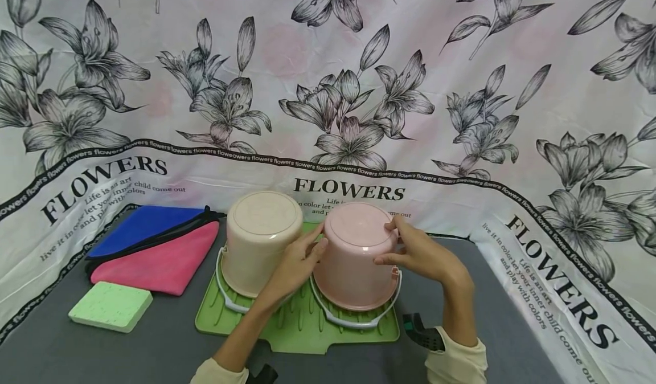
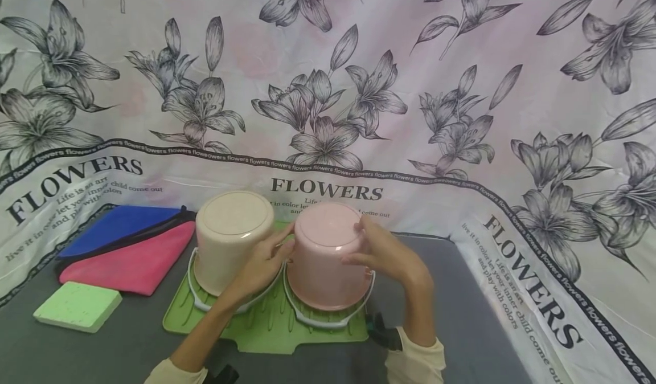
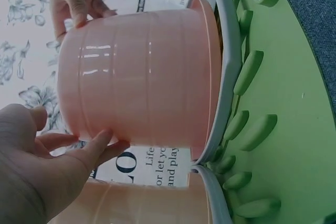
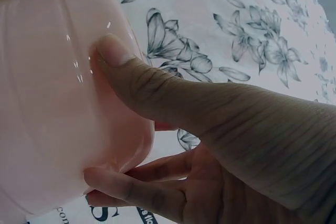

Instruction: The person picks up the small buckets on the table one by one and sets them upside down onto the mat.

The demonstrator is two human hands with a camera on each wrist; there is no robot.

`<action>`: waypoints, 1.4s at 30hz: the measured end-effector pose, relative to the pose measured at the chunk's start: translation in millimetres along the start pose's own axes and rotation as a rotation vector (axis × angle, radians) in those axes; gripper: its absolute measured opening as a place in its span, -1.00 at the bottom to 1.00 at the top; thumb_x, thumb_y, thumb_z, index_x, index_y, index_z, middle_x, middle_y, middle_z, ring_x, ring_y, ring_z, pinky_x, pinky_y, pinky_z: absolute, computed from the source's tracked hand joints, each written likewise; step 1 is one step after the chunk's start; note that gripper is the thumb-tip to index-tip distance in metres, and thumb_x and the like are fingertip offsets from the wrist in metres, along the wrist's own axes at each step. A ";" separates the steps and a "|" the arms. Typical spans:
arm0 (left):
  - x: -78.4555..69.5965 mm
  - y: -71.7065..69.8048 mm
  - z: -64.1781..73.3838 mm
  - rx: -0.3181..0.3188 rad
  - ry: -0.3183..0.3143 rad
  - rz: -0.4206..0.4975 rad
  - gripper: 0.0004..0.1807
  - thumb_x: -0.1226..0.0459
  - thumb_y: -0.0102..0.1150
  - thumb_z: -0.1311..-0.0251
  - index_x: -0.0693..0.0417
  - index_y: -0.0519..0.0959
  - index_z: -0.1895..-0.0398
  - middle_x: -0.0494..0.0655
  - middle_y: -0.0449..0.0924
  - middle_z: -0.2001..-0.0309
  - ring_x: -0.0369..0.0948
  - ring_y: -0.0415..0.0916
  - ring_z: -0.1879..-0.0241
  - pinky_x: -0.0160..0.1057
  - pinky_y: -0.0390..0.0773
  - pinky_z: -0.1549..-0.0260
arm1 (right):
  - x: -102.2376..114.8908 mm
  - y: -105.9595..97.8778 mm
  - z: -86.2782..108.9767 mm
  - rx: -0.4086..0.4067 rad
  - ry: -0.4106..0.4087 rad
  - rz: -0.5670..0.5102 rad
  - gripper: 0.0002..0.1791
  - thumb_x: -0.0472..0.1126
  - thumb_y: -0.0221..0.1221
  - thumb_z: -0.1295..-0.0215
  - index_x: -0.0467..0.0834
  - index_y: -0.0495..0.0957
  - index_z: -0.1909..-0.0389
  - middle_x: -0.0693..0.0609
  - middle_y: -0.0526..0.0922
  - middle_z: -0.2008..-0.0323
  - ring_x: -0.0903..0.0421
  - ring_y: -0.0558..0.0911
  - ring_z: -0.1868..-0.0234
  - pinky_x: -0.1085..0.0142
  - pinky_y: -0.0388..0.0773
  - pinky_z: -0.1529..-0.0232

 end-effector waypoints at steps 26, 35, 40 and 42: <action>-15.6 6.2 3.4 0.079 0.101 -0.256 -0.34 0.02 -0.04 -0.62 0.17 0.20 -0.60 0.07 0.21 -0.58 0.09 0.24 -0.58 0.09 0.25 -0.57 | -8.9 5.3 3.2 0.087 0.097 -0.016 -0.20 0.00 0.45 -0.29 -0.33 0.17 -0.23 -0.47 0.41 -0.29 -0.12 0.65 -0.07 0.08 0.65 0.00; -19.2 3.0 2.6 0.069 0.070 -0.221 -0.41 0.12 0.07 -0.57 0.19 0.33 -0.54 0.15 0.43 -0.47 0.11 0.55 -0.38 0.03 0.59 -0.34 | 11.7 -2.0 -1.3 -0.074 0.061 0.161 -0.19 0.10 0.24 -0.49 -0.22 0.25 -0.57 -0.47 -0.09 -0.63 -0.54 -0.08 -0.63 -0.53 0.12 -0.46; -17.5 0.9 4.2 0.066 0.045 -0.218 -0.43 0.13 0.09 -0.56 0.17 0.36 -0.52 0.14 0.50 -0.42 0.10 0.60 -0.33 -0.01 0.64 -0.27 | 11.9 8.6 -9.0 -0.037 -0.021 0.163 -0.32 -0.02 0.17 -0.56 -0.32 0.33 -0.52 -0.52 0.11 -0.57 -0.54 0.07 -0.59 -0.47 0.10 -0.51; -17.5 -0.8 4.4 0.063 0.042 -0.211 -0.43 0.13 0.09 -0.56 0.17 0.37 -0.51 0.15 0.51 -0.41 0.10 0.60 -0.33 0.00 0.64 -0.27 | 12.1 10.9 -10.2 -0.015 -0.017 0.143 -0.37 -0.04 0.13 -0.59 -0.33 0.37 -0.49 -0.54 0.13 -0.55 -0.54 0.09 -0.59 -0.46 0.10 -0.52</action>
Point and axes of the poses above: each hand's wrist, its own z-axis away from the middle knuckle, its own y-axis out of the palm, x = y × z, the point moved 5 cm from there along -z, towards the middle knuckle
